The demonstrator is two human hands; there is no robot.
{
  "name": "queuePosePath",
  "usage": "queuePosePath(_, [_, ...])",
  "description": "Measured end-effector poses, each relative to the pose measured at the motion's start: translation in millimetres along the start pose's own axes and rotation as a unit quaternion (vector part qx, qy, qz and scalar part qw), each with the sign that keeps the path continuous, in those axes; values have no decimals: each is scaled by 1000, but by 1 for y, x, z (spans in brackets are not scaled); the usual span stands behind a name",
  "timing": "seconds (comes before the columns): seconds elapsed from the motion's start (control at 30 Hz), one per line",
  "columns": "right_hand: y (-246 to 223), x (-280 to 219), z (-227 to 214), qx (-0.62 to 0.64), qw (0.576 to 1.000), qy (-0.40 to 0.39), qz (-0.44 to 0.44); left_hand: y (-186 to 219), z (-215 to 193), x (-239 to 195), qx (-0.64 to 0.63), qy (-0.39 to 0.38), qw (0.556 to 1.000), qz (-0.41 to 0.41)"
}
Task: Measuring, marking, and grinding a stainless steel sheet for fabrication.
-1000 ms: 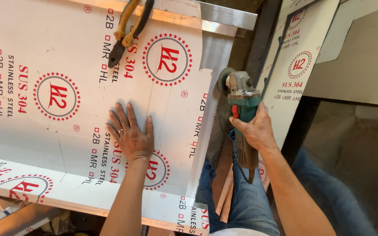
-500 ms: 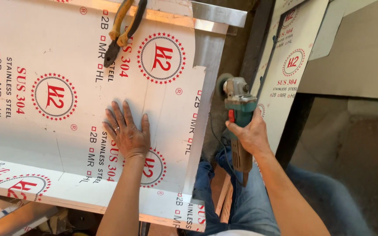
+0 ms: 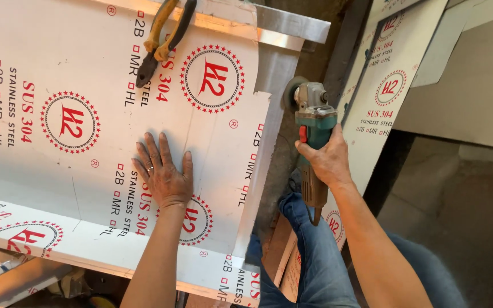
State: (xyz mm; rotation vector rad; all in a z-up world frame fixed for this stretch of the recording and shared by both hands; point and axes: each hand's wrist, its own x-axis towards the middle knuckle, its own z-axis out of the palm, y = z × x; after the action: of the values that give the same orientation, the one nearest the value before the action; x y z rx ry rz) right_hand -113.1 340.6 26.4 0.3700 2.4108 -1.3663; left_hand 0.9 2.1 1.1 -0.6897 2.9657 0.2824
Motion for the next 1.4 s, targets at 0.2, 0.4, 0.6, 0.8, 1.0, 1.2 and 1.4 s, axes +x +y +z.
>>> queuePosePath(0.2, [11,-25,12,16,1000,8,-3,-1,0,0,-2,3,1000,11])
queuePosePath(0.4, [15,-59,20,15,1000,3,22,-1,-3,-2,-9,14,1000,14])
queuePosePath(0.6, [25,-92,27,47,999,2,0,1,-6,-4,-8,11,1000,18])
queuePosePath(0.8, [32,-127,32,14,1000,2,28,4,-9,-4,-7,-4,1000,13])
queuePosePath(1.0, [39,-163,39,16,1000,-12,19,4,-11,-5,-5,-9,1000,1])
queuePosePath(1.2, [41,-173,41,22,999,-7,24,3,-7,-4,0,-5,1000,6])
queuePosePath(1.4, [45,-148,39,-17,1000,9,8,4,-8,-5,1,-5,1000,5])
